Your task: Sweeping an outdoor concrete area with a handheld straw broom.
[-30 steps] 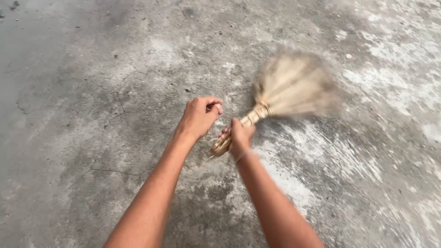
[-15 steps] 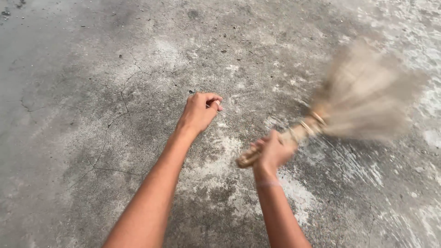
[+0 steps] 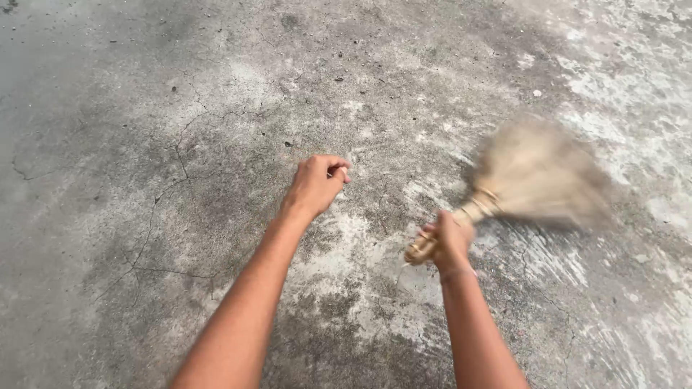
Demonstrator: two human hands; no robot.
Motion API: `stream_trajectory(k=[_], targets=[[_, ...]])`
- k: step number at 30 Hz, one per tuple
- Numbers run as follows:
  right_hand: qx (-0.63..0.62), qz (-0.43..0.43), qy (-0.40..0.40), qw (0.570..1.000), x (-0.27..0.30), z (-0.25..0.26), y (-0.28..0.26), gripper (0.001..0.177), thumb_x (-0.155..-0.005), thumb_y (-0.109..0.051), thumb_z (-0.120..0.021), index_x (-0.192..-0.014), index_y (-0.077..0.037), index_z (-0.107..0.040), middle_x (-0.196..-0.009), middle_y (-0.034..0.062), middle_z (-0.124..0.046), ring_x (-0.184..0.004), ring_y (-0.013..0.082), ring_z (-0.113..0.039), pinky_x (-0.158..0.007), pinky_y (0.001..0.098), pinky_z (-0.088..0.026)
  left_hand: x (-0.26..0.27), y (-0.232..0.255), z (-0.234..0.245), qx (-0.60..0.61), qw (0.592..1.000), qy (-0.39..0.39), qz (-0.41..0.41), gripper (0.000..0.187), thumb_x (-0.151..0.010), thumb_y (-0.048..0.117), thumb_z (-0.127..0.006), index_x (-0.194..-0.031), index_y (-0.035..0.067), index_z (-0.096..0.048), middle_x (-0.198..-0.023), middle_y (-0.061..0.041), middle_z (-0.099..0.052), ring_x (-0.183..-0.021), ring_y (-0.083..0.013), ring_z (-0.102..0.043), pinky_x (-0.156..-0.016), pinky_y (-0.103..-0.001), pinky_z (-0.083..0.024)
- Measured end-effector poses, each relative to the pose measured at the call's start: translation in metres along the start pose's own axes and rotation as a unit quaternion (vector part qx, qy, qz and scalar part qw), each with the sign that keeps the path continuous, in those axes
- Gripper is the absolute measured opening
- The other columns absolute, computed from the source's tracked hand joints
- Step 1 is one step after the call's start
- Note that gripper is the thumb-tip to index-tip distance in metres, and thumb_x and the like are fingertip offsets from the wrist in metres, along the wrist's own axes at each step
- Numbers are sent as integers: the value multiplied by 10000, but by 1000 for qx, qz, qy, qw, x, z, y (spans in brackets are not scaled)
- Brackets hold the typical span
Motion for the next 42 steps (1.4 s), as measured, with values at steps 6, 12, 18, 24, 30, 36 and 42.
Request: stream_trajectory(k=[6, 12, 18, 24, 30, 36, 42], targets=[[130, -54, -268, 953, 34, -117, -20, 195, -871, -16, -596, -931, -21, -411, -610, 46, -504, -421, 118, -526, -376, 278, -506, -5, 13, -1, 7, 999, 15, -41, 268, -899, 113, -555, -1120, 101, -707, -951, -43, -764, -800, -140, -721, -800, -314, -564], [212, 18, -390, 896, 82, -164, -15, 211, -860, -22, -597, -961, -2, -413, -604, 72, -548, -406, 127, -554, -361, 312, -530, 3, 18, 25, 18, 999, 33, -28, 257, -902, 141, -571, -1113, 93, -709, -926, -51, -766, -841, -149, -731, -798, -326, -572], [268, 105, -348, 892, 82, -121, -33, 308, -826, -44, -614, -1066, -3, -425, -660, 90, -560, -440, 144, -550, -389, 304, -527, 7, 18, 35, 6, 999, 29, 15, 256, -920, 168, -560, -1131, 120, -697, -956, -26, -758, -796, -178, -728, -757, -337, -577], [195, 168, -32, 966, 93, -8, -51, 231, -850, -35, -578, -1021, -15, -425, -712, 113, -575, -481, 175, -582, -419, 315, -544, 8, 26, 13, 11, 998, 32, -50, 248, -899, 149, -571, -1092, 107, -720, -918, -42, -767, -830, -146, -734, -809, -313, -556], [81, 129, 118, 981, 24, 93, -58, 125, -884, 34, -556, -956, 89, -470, -722, 152, -603, -511, 188, -635, -473, 306, -594, -1, 35, -22, 31, 996, 17, -85, 252, -884, 104, -565, -1080, 70, -721, -901, -71, -767, -830, -164, -735, -802, -326, -571], [117, 79, 42, 989, -41, 69, -63, 144, -856, 63, -543, -945, 54, -431, -695, 126, -579, -491, 177, -610, -453, 313, -569, -4, 22, -36, -6, 999, -19, -46, 274, -899, 109, -538, -1119, 108, -701, -973, -47, -757, -808, -154, -734, -783, -314, -579], [192, 31, -210, 958, -78, -49, -68, 171, -870, 10, -589, -945, 22, -436, -657, 79, -555, -467, 138, -571, -431, 293, -540, 2, 19, -18, 2, 1000, -13, 5, 266, -925, 140, -543, -1134, 119, -705, -992, -41, -756, -782, -209, -705, -755, -341, -575]])
Point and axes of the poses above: each hand's wrist, its own x-axis away from the middle knuckle, its own z-axis out of the back of the hand, y = z × x, the point moved 4 cm from there along -x, towards the middle knuckle
